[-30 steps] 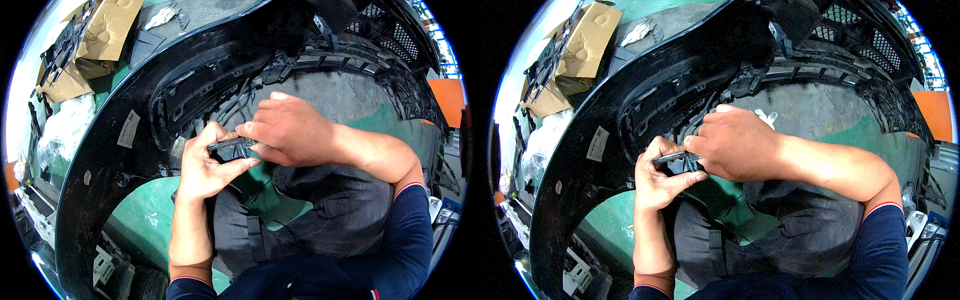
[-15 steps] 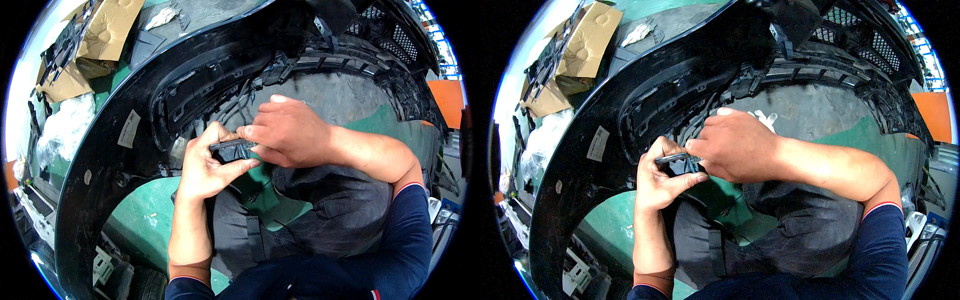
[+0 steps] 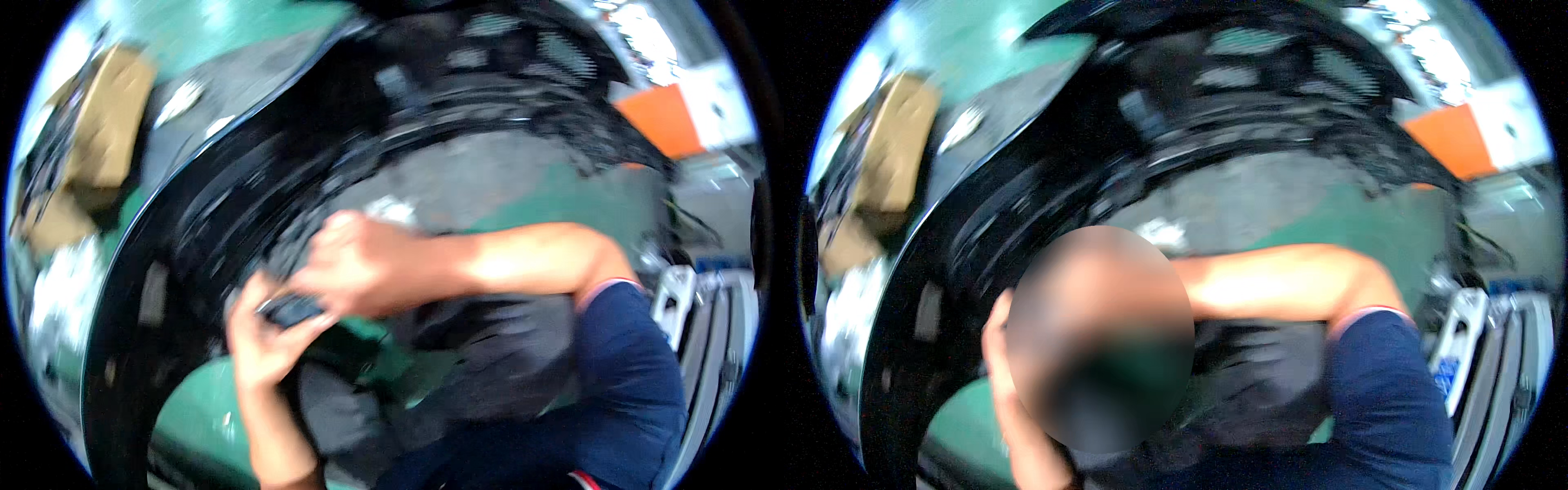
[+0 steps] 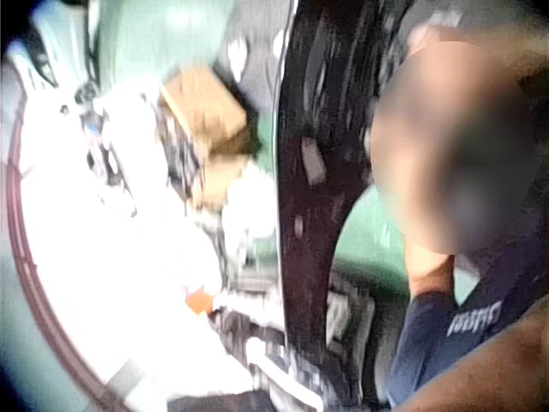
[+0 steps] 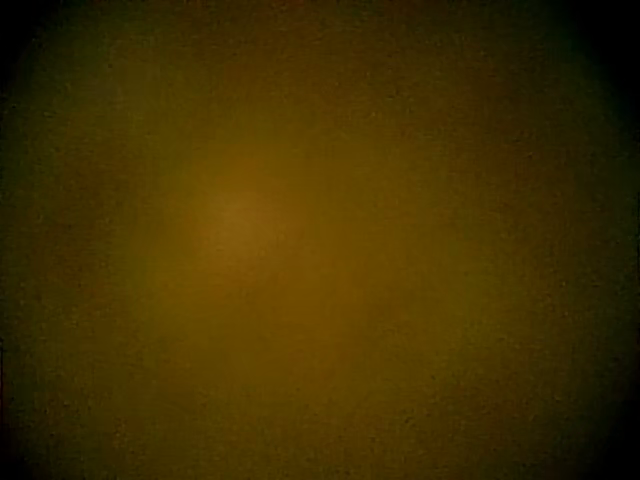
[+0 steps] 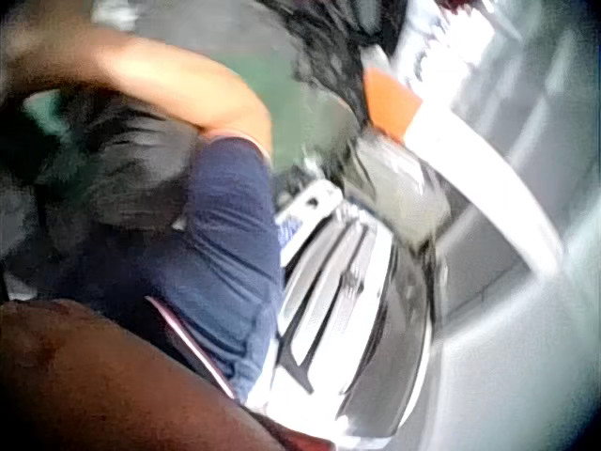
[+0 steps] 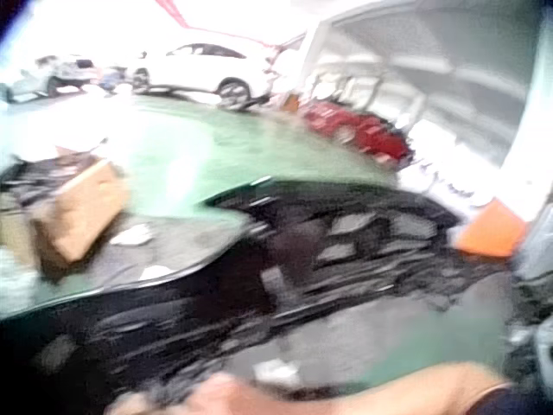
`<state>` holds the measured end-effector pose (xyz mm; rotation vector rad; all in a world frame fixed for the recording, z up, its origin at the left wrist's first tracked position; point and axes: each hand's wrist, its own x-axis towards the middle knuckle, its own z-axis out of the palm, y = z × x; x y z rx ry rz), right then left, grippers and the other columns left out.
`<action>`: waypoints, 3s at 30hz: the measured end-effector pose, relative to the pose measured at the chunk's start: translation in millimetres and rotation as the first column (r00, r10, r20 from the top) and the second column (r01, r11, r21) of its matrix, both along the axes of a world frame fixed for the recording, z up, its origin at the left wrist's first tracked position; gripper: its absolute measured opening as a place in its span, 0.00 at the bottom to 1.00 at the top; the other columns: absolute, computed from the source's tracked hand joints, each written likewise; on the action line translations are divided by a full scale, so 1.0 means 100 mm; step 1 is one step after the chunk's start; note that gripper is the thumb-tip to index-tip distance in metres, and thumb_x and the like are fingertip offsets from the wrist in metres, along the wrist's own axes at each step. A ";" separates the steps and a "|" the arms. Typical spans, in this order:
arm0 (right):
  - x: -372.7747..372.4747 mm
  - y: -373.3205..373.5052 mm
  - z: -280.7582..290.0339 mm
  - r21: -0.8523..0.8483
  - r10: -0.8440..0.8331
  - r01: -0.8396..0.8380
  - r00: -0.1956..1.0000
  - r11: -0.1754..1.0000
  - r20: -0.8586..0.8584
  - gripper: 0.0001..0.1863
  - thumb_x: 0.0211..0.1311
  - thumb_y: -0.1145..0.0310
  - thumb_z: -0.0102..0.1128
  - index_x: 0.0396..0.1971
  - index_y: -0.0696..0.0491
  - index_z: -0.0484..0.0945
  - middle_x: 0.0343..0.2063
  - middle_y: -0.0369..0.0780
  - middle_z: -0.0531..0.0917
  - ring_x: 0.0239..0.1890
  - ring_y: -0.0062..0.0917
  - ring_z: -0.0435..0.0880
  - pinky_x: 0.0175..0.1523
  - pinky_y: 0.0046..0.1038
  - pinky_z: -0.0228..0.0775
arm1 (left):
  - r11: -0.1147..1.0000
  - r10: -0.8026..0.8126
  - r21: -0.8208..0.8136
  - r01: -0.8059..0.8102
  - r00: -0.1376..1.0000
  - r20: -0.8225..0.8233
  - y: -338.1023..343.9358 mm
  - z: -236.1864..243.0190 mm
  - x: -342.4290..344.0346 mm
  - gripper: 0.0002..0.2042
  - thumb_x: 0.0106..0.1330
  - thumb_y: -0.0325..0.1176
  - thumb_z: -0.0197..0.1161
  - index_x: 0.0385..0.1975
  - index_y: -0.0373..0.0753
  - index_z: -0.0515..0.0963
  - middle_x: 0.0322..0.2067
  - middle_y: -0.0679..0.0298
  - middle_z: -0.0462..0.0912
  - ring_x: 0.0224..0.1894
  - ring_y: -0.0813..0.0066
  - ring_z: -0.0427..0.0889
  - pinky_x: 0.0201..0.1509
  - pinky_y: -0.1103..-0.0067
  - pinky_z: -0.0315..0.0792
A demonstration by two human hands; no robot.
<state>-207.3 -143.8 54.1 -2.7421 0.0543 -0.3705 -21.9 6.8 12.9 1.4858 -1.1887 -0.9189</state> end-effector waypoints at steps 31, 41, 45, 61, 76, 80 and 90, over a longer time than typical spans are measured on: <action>0.17 0.12 -0.09 0.091 -0.050 0.063 0.989 0.994 -0.137 0.13 0.50 0.59 0.67 0.30 0.52 0.81 0.22 0.41 0.85 0.33 0.45 0.86 0.44 0.45 0.70 | 0.971 0.014 0.223 0.082 0.918 -0.397 0.12 0.06 0.02 0.22 0.56 0.16 0.82 0.38 0.40 0.72 0.27 0.66 0.82 0.23 0.84 0.78 0.25 0.84 0.71; 0.18 0.12 -0.12 0.095 -0.047 0.055 0.996 0.994 -0.081 0.15 0.48 0.59 0.69 0.34 0.52 0.83 0.23 0.42 0.88 0.32 0.47 0.89 0.47 0.50 0.74 | 0.979 -0.015 0.178 0.095 0.912 -0.409 0.13 0.03 0.03 0.20 0.58 0.15 0.80 0.41 0.39 0.74 0.28 0.65 0.83 0.24 0.83 0.79 0.26 0.84 0.73; 0.18 0.11 -0.14 0.085 -0.043 0.052 0.994 0.995 -0.095 0.15 0.49 0.59 0.69 0.35 0.52 0.84 0.24 0.42 0.88 0.34 0.46 0.88 0.47 0.48 0.72 | 0.979 -0.005 0.184 0.093 0.904 -0.427 0.12 0.04 0.01 0.20 0.59 0.14 0.79 0.42 0.39 0.74 0.28 0.64 0.84 0.25 0.82 0.81 0.26 0.84 0.74; 0.16 0.10 -0.14 0.099 -0.050 0.065 0.988 0.993 -0.145 0.15 0.50 0.58 0.69 0.33 0.53 0.84 0.24 0.41 0.87 0.35 0.44 0.88 0.47 0.44 0.70 | 0.979 -0.022 0.171 0.110 0.894 -0.448 0.10 -0.04 0.03 0.20 0.58 0.13 0.79 0.39 0.38 0.73 0.29 0.62 0.85 0.26 0.80 0.81 0.28 0.82 0.76; 0.16 0.10 -0.11 0.081 -0.053 0.061 0.994 0.995 -0.101 0.15 0.49 0.59 0.68 0.33 0.52 0.83 0.22 0.42 0.87 0.32 0.48 0.88 0.46 0.50 0.72 | 0.968 -0.010 0.227 0.112 0.913 -0.408 0.13 -0.01 0.06 0.21 0.58 0.14 0.79 0.41 0.39 0.73 0.28 0.64 0.83 0.25 0.82 0.79 0.26 0.84 0.73; 0.18 0.09 -0.14 0.078 -0.041 0.046 0.997 0.996 -0.068 0.15 0.49 0.59 0.68 0.33 0.53 0.83 0.23 0.43 0.88 0.32 0.48 0.89 0.46 0.50 0.72 | 0.966 0.003 0.233 0.111 0.897 -0.441 0.12 0.02 0.04 0.22 0.58 0.14 0.79 0.41 0.39 0.71 0.29 0.65 0.82 0.26 0.82 0.79 0.27 0.84 0.73; 0.16 0.09 -0.13 0.059 -0.039 0.044 0.996 0.997 -0.077 0.13 0.49 0.59 0.68 0.30 0.52 0.80 0.23 0.41 0.86 0.34 0.44 0.86 0.44 0.45 0.70 | 0.974 -0.051 0.183 0.131 0.920 -0.388 0.14 0.02 0.07 0.22 0.59 0.15 0.80 0.42 0.41 0.71 0.30 0.69 0.79 0.26 0.85 0.76 0.28 0.84 0.71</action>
